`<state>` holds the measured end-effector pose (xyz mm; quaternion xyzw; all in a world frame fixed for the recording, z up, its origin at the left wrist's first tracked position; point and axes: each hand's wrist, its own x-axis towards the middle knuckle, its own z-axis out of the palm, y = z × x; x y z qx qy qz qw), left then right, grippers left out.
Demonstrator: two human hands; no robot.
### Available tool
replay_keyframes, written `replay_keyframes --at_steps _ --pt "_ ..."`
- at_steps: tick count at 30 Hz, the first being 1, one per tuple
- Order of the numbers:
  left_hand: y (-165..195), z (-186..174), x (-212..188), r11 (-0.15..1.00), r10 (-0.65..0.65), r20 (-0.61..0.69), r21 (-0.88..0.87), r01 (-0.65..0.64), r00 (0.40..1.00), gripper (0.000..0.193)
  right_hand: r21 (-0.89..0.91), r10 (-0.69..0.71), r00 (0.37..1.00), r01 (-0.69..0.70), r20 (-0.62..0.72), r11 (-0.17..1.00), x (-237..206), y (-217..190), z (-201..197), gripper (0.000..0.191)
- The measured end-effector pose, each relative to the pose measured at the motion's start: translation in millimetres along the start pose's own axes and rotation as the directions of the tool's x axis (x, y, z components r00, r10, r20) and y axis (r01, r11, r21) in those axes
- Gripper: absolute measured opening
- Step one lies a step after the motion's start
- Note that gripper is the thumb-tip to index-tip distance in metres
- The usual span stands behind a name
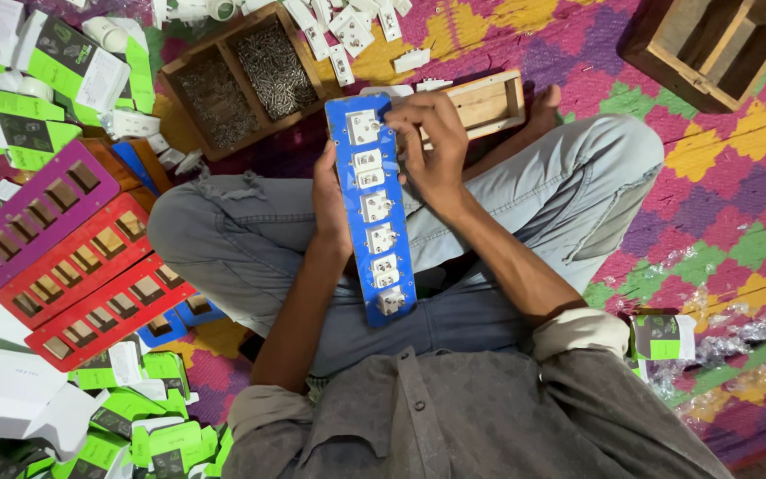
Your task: The person sits cross-legged on the floor and assembles a blue electrical socket strip by inserting white socket modules into the frame and securing them with screws. The person repeatedly picks up screws from a wooden box and tightens them into the modules.
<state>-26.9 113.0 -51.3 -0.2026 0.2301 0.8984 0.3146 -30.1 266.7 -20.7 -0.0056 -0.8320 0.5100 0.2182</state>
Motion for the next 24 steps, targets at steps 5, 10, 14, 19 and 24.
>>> replay_keyframes --at_steps 5,10,14,19,24 --pt "2 2 -3 0.999 -0.031 -0.031 0.01 0.031 0.999 0.06 0.124 0.16 0.987 -0.162 0.022 0.979 0 1 0 0.009" --pt "4 -2 -3 0.999 -0.043 -0.021 0.029 0.044 0.999 0.062 0.264 0.152 0.982 -0.176 0.108 0.948 -1 16 -4 0.007" --pt "4 -3 -3 0.998 -0.039 -0.014 0.038 0.04 0.999 0.063 0.385 0.199 0.968 -0.244 0.154 0.89 -5 26 -5 0.008" --pt "2 -5 -1 1.0 -0.018 -0.039 0.011 0.018 0.999 0.062 0.432 0.299 0.928 -0.368 0.221 0.823 -5 25 -6 0.016" --pt "2 -9 -1 0.999 -0.003 0.011 0.044 0.002 1.0 0.062 0.365 0.2 0.959 -0.262 0.199 0.893 1 13 -9 0.021"
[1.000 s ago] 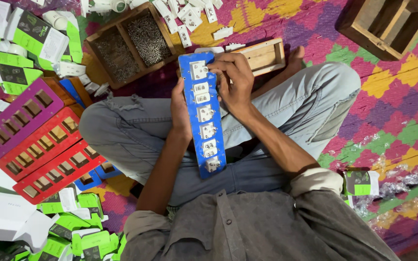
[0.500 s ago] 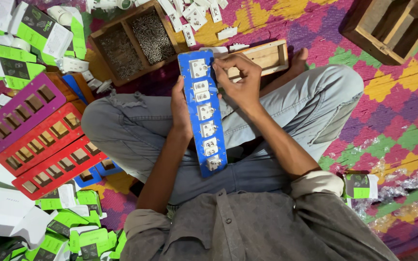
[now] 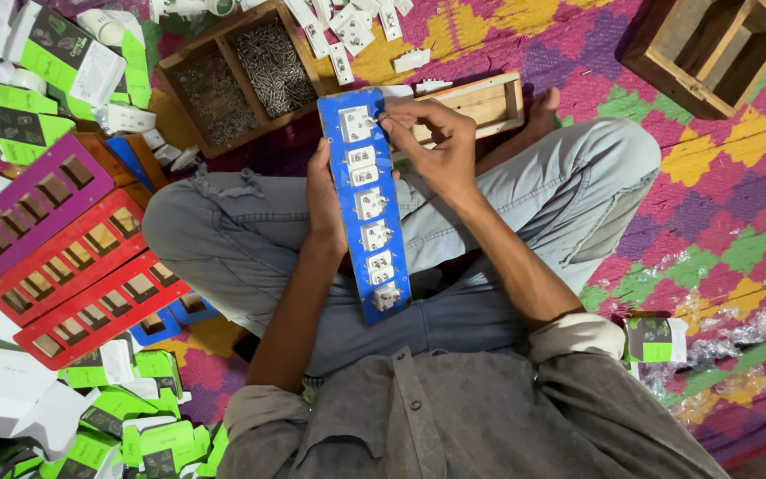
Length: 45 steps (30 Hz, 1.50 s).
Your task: The person sits cross-legged on the floor and assembles a blue electrical socket strip by inserting white socket modules into the frame and securing them with screws. The person repeatedly picks up screws from a wooden box and tightens them into the modules.
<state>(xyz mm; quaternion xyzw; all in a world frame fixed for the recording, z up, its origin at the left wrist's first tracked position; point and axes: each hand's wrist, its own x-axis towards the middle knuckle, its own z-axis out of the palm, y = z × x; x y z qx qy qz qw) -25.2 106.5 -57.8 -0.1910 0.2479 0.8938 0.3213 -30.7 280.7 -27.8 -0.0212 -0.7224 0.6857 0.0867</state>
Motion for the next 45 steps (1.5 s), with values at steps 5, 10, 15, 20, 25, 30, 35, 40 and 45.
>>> replay_keyframes --at_steps 5,10,15,20,25,30,35,40,45 --pt "0 -1 0 1.0 0.0 -0.008 0.001 0.0 1.0 0.062 -0.196 -0.049 0.998 0.053 0.025 0.979 2 -12 0 0.017" --pt "1 3 -3 0.999 0.048 0.003 -0.017 -0.048 0.999 0.06 -0.296 -0.099 0.993 0.115 0.071 0.948 5 -15 0 0.014" --pt "1 6 -1 0.999 0.026 0.001 -0.033 -0.026 1.0 0.06 -0.317 -0.128 0.989 0.143 0.068 0.938 6 -13 -1 0.013" --pt "1 6 0 0.999 0.02 0.023 -0.038 -0.019 1.0 0.061 -0.33 -0.137 0.989 0.15 0.061 0.932 7 -12 -1 0.014" --pt "0 6 -1 0.999 0.017 -0.006 -0.044 -0.017 1.0 0.059 -0.358 -0.162 0.984 0.176 0.068 0.917 7 -14 -1 0.016" --pt "0 6 0 0.998 0.039 0.025 -0.04 -0.038 0.999 0.059 -0.389 -0.176 0.983 0.18 0.044 0.904 6 -18 1 0.017" --pt "1 8 -2 0.999 0.025 0.028 -0.049 -0.024 0.999 0.059 -0.423 -0.212 0.977 0.204 0.028 0.883 6 -18 4 0.016" --pt "1 9 -2 0.998 0.02 0.031 -0.056 -0.019 0.999 0.061 -0.441 -0.229 0.973 0.205 0.0 0.874 5 -15 5 0.015" --pt "1 9 -2 0.998 0.03 0.037 -0.06 -0.028 0.999 0.062 -0.394 -0.207 0.978 0.183 -0.021 0.901 3 -14 6 0.016"
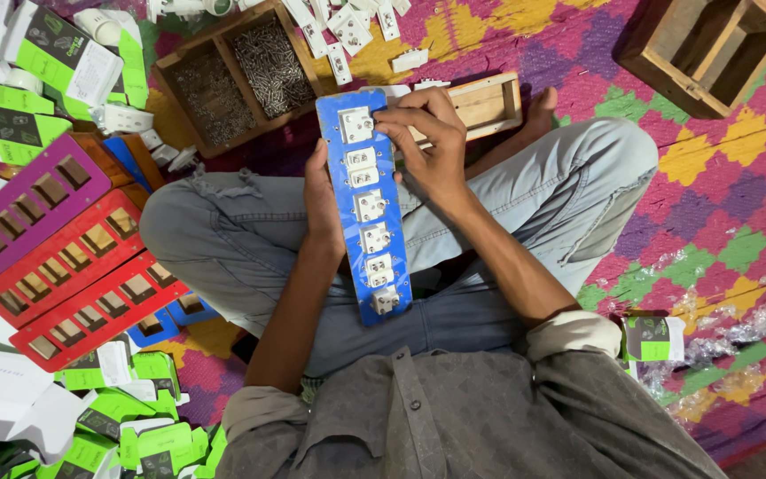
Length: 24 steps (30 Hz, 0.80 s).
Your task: The person sits cross-legged on the floor and assembles a blue electrical socket strip by inserting white socket modules into the frame and securing them with screws. The person repeatedly picks up screws from a wooden box and tightens them into the modules.
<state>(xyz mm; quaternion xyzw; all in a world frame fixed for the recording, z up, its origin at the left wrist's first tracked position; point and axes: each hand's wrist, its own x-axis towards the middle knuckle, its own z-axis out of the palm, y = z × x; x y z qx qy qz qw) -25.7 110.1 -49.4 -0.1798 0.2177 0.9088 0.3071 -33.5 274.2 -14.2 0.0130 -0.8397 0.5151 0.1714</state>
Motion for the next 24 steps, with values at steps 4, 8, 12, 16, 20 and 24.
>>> replay_keyframes --at_steps 4,8,12,16,20,24 --pt "0.1 -0.9 0.2 1.0 0.0 -0.001 0.007 0.0 1.0 0.062 0.016 0.016 1.0 -0.016 -0.003 1.0 -0.4 -0.3 -0.1 0.016" --pt "0.7 -1.7 0.9 1.0 0.006 -0.002 0.023 -0.006 1.0 0.064 0.031 0.017 1.0 -0.017 -0.002 0.999 1.1 0.1 -0.7 0.015" --pt "-0.1 -2.7 0.9 0.999 0.012 -0.008 0.03 -0.012 1.0 0.064 0.025 0.021 1.0 -0.02 -0.004 0.999 1.8 0.3 -0.7 0.014" --pt "-0.5 -3.7 1.2 1.0 0.025 0.001 0.006 -0.025 1.0 0.061 -0.043 -0.035 0.999 0.036 0.005 0.998 0.8 -0.6 -0.6 0.014" --pt "-0.3 -3.8 0.3 1.0 0.011 -0.035 -0.003 -0.011 0.999 0.062 -0.048 -0.061 0.997 0.063 0.039 0.997 0.2 -2.6 -0.5 0.015" --pt "1.3 -3.4 -0.9 1.0 0.0 -0.04 -0.024 -0.001 0.999 0.063 -0.061 -0.08 0.996 0.082 0.043 0.995 1.4 -4.9 0.2 0.016"
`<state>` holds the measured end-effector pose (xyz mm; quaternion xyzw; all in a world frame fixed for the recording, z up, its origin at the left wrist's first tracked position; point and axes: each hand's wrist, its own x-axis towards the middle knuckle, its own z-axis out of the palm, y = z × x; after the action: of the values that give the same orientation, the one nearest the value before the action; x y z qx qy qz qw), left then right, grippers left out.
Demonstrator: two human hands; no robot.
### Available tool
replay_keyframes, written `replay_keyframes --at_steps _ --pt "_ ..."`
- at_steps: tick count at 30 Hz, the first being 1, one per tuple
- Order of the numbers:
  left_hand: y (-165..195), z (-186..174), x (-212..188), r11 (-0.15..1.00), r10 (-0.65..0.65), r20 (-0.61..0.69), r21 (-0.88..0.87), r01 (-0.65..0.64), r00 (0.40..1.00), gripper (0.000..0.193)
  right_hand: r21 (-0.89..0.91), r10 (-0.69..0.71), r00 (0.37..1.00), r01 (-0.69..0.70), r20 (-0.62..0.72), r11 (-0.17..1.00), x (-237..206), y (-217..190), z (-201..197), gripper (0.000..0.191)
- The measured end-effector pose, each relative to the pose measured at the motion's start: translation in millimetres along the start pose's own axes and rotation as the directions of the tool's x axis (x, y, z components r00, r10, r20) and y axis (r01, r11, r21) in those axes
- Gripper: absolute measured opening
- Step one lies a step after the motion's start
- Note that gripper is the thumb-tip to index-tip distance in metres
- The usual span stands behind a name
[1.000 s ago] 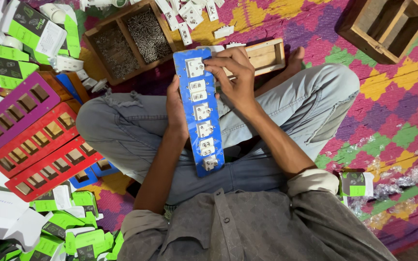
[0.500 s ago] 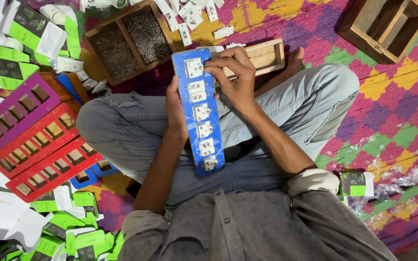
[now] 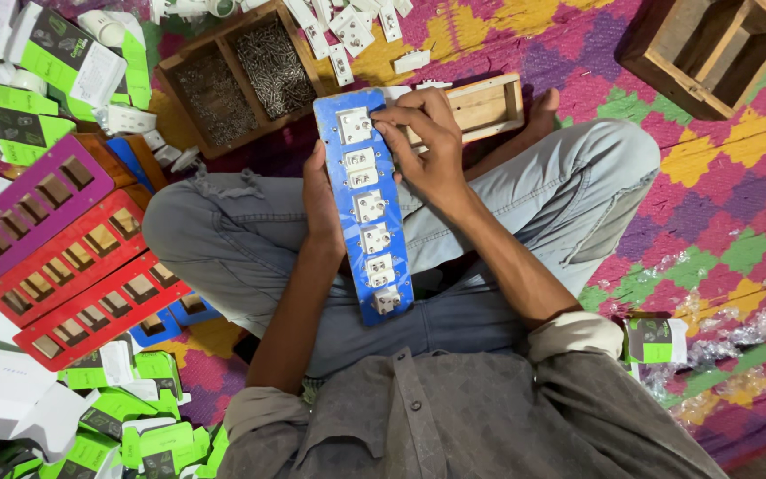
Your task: The person sits cross-legged on the floor and assembles a blue electrical socket strip by inserting white socket modules into the frame and securing them with screws. The person repeatedly picks up screws from a wooden box and tightens them into the modules.
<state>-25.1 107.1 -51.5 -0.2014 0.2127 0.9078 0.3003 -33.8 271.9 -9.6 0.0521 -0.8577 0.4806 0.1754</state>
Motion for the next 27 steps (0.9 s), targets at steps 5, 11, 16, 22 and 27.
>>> replay_keyframes --at_steps 5,11,16,22,27 --pt "1 2 -1 0.999 0.029 0.025 0.032 -0.03 0.999 0.062 0.009 0.004 1.0 -0.004 -0.011 1.0 1 -3 -1 0.016" --pt "1 4 -3 0.999 0.026 0.007 0.037 -0.026 1.0 0.062 0.021 0.031 0.999 -0.031 -0.022 0.999 1 -1 -1 0.016" --pt "2 5 -1 0.998 0.031 0.029 0.058 -0.033 0.999 0.063 0.017 0.03 0.999 -0.029 -0.033 0.999 2 6 -3 0.016" --pt "3 3 -3 0.995 0.07 0.06 0.071 -0.074 0.996 0.066 0.126 0.174 0.985 -0.175 0.019 0.977 1 3 -4 0.019" --pt "5 2 -2 0.994 0.095 0.076 0.048 -0.098 0.993 0.068 0.175 0.066 0.985 -0.094 0.16 0.98 1 -1 -7 0.033"
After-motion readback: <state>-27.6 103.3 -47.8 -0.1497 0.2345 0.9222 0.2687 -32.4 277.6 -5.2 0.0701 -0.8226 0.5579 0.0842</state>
